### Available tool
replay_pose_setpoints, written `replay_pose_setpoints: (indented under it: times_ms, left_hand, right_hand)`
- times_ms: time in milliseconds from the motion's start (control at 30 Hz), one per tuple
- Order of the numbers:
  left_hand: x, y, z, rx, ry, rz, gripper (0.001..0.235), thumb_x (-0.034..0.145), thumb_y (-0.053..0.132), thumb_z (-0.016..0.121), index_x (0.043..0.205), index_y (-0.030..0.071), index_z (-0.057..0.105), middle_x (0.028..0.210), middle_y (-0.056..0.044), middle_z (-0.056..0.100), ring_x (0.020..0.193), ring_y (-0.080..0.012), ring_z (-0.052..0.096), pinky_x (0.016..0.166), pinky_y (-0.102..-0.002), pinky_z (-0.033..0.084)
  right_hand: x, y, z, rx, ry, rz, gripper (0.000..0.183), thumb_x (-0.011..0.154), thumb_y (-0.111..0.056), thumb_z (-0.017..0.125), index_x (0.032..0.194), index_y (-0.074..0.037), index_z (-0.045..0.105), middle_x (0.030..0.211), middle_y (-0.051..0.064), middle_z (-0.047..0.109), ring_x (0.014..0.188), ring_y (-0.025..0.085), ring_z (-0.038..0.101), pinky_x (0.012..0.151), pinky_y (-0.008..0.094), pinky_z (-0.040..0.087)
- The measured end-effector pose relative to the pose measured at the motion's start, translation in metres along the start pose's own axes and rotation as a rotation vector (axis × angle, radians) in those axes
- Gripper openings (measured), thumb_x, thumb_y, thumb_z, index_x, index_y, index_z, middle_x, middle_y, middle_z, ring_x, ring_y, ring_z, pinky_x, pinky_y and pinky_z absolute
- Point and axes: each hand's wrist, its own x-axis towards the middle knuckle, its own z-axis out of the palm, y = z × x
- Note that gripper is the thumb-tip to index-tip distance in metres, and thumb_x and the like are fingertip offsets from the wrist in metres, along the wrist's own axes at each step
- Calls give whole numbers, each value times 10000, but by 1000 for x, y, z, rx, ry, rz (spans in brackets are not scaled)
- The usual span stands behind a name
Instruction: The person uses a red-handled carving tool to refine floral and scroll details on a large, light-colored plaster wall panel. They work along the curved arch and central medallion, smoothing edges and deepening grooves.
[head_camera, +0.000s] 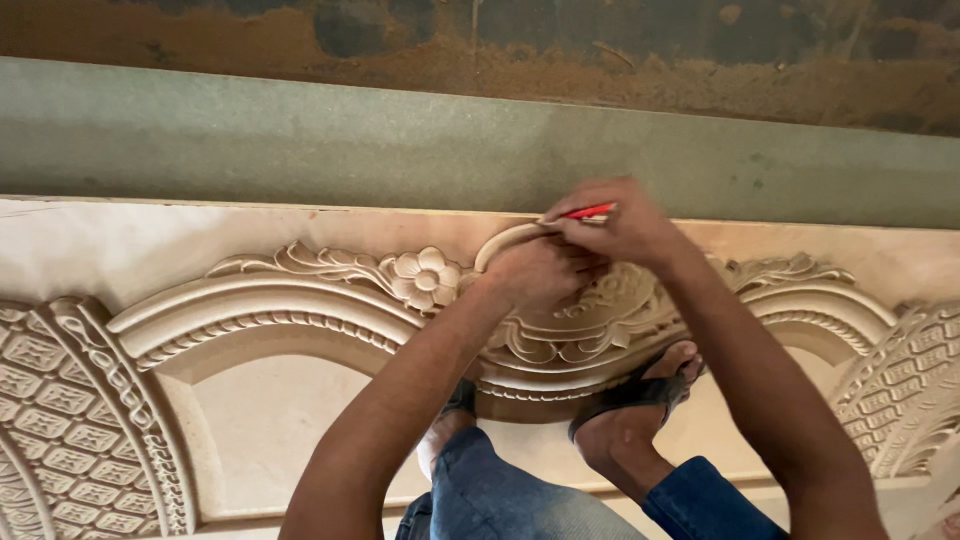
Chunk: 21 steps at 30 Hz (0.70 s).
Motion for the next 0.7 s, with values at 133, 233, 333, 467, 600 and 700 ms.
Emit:
replay_pose_setpoints:
  times_ms: [133,233,333,467,600,700]
  left_hand:
    - [2,3,-5,7,108,40,394,864,240,607,1222,96,685,1253,-84,712,1171,-228,682,1078,-437,510]
    - [6,7,-22,-134,-249,-143,388,881,246,601,1236,132,709,1187,-115,706,1115,-287,652,995,-446,481]
    - [8,11,-34,-307,-645,-455,349,1008,331,498,1183,158,745,1179,-33,749,1160,-206,667,1032,-409,505]
    - [7,7,-27,-67,-137,-11,462,891,265,595,1289,48,681,1337,-109,666,1245,-255,614,1130,-434,408]
    - [3,3,-10,20,-72,14,487,896,274,582,1313,34,655,1472,-116,579,1390,-251,514,1240,-436,285]
    - [1,3,-3,16,-141,-1,476,914,277,576,1320,38,646,1513,-117,548,1431,-247,484,1264,-430,259]
  right_hand:
    - [-7,0,-2,7,40,26,187,860,-106,748,1041,-87,791,962,73,779,866,191,742,793,319,590]
    - [-1,-1,14,42,35,-28,180,877,-87,740,1049,-73,791,957,78,775,868,202,728,790,328,585]
    - [4,1,20,-30,28,-105,195,857,-74,735,1041,-74,798,946,78,768,859,200,727,790,327,594]
    - [-15,10,-1,-1,91,-17,158,880,-77,750,1032,-63,788,953,72,777,864,178,732,786,313,582]
    - [-30,16,-17,23,141,84,139,882,-92,770,1016,-60,787,954,67,786,870,144,749,792,280,590]
    - [-31,20,-15,24,158,108,130,881,-95,770,1004,-56,789,949,70,790,867,140,751,802,275,591]
